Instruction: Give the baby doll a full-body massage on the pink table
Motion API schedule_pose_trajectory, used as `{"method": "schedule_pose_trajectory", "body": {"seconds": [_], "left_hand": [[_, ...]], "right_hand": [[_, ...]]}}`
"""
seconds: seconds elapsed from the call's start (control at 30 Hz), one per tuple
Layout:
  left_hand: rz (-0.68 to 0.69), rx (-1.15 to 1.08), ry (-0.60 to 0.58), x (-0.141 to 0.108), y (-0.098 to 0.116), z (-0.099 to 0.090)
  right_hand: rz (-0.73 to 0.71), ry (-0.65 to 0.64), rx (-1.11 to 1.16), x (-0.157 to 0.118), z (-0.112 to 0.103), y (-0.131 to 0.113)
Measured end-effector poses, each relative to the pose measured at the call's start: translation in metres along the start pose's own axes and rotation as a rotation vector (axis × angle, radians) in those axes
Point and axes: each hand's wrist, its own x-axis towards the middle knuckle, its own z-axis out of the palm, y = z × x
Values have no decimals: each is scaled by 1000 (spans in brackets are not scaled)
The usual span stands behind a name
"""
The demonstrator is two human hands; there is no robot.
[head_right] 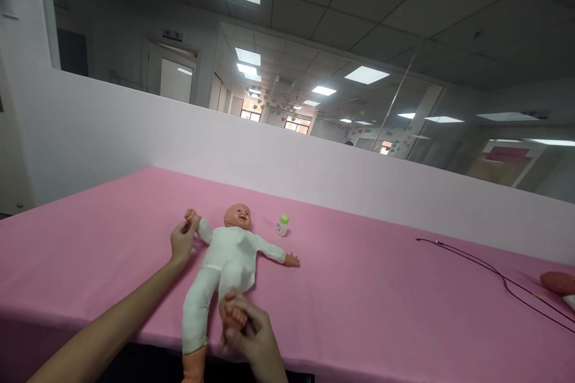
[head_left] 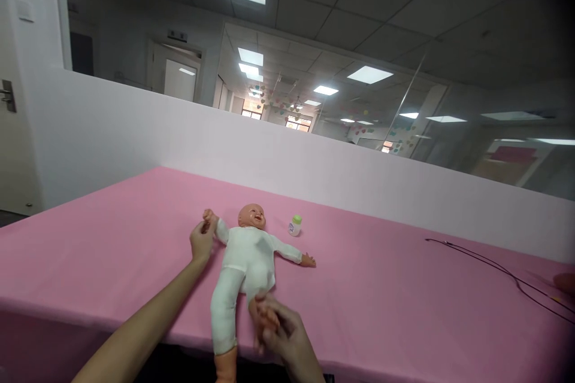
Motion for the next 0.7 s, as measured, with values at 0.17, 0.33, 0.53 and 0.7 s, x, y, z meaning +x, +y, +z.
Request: {"method": "schedule_pose_trajectory", "body": {"seconds": [0.17,0.33,0.53,0.7], "left_hand": [[-47,28,106,7,2,-5],[426,229,-321,-20,18,-1],[667,379,-564,-33,21,-1],[255,93,-275,-17,12,1]], "right_hand": [[92,-141,-46,-35,-9,7],[-13,118,-45,17,1,-17],[6,202,-60,88,6,-27],[-22,208,-26,49,5,-25]]}}
